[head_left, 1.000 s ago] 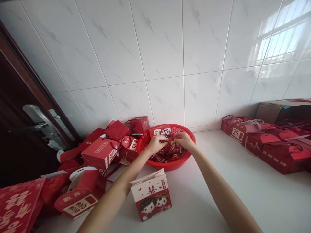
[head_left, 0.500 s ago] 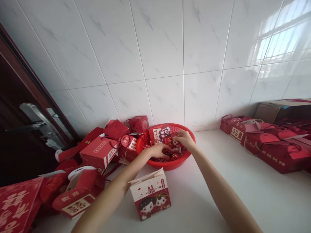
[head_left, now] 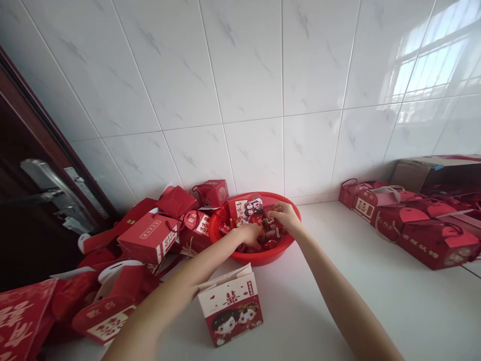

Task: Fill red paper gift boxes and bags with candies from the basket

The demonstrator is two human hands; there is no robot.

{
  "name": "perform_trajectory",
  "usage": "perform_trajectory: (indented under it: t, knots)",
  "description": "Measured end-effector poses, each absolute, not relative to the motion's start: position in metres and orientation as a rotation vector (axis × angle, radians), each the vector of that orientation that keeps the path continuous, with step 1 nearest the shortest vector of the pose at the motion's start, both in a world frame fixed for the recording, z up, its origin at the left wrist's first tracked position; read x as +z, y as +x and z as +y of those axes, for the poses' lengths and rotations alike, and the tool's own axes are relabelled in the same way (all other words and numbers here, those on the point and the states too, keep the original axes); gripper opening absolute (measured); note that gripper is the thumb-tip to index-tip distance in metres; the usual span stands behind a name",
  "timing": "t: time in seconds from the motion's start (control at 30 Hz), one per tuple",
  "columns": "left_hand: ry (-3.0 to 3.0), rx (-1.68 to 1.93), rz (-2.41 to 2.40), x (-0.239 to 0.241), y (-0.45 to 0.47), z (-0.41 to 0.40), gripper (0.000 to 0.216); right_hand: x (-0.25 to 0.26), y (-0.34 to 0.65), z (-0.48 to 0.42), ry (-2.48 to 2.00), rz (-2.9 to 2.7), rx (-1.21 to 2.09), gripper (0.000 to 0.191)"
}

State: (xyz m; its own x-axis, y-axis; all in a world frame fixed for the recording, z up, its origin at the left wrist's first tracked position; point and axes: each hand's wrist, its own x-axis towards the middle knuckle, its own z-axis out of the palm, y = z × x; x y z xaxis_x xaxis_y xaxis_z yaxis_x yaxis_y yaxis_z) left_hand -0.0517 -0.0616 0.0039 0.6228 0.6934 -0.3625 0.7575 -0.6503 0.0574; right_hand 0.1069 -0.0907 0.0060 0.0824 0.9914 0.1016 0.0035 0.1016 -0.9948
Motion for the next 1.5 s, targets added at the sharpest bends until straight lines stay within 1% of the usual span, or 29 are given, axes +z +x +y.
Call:
perform_trajectory:
  t: [0.1,0.27,0.33,0.4,0.5,0.67,1.0,1.13,1.2,1.4,1.5]
  knots:
    - [2.588,-0.173,1.251,0.002,-0.059,-0.059,0.01,0.007,0.107,-0.09,-1.167,-1.17,1.088,0.019]
    - [2.41,0.39,1.226,0.006,-0.076,-0.049,0.023,0.006,0.108,-0.087,-1.179,-1.152,1.086,0.016]
    - [2.277,0.636,1.2,0.007,-0.079,-0.047,0.024,0.006,0.108,-0.087,-1.186,-1.171,1.072,0.013]
    - [2.159,0.76,1.19,0.007,-0.08,-0.046,0.023,0.006,0.109,-0.088,-1.195,-1.206,1.046,0.008]
    - [2.097,0.796,1.178,0.006,-0.08,-0.047,0.018,0.009,0.109,-0.09,-1.198,-1.229,1.03,0.005]
    - [2.068,0.857,1.132,0.005,-0.08,-0.045,0.016,0.01,0.108,-0.091,-1.208,-1.201,1.049,0.009]
    - [2.081,0.861,1.261,0.003,-0.085,-0.039,0.025,0.008,0.108,-0.09,-1.235,-1.268,1.016,0.009]
    - [2.125,0.879,1.281,0.003,-0.085,-0.041,0.018,0.005,0.11,-0.088,-1.222,-1.285,1.01,0.012]
    - [2.122,0.882,1.293,0.002,-0.085,-0.041,0.018,0.003,0.11,-0.087,-1.209,-1.33,0.997,0.013]
    - [2.136,0.897,1.35,0.002,-0.085,-0.039,0.026,-0.002,0.112,-0.085,-1.194,-1.586,1.008,0.017]
    - [2.196,0.812,1.357,0.004,-0.086,-0.041,0.027,-0.003,0.112,-0.084,-1.179,-1.624,1.014,0.019]
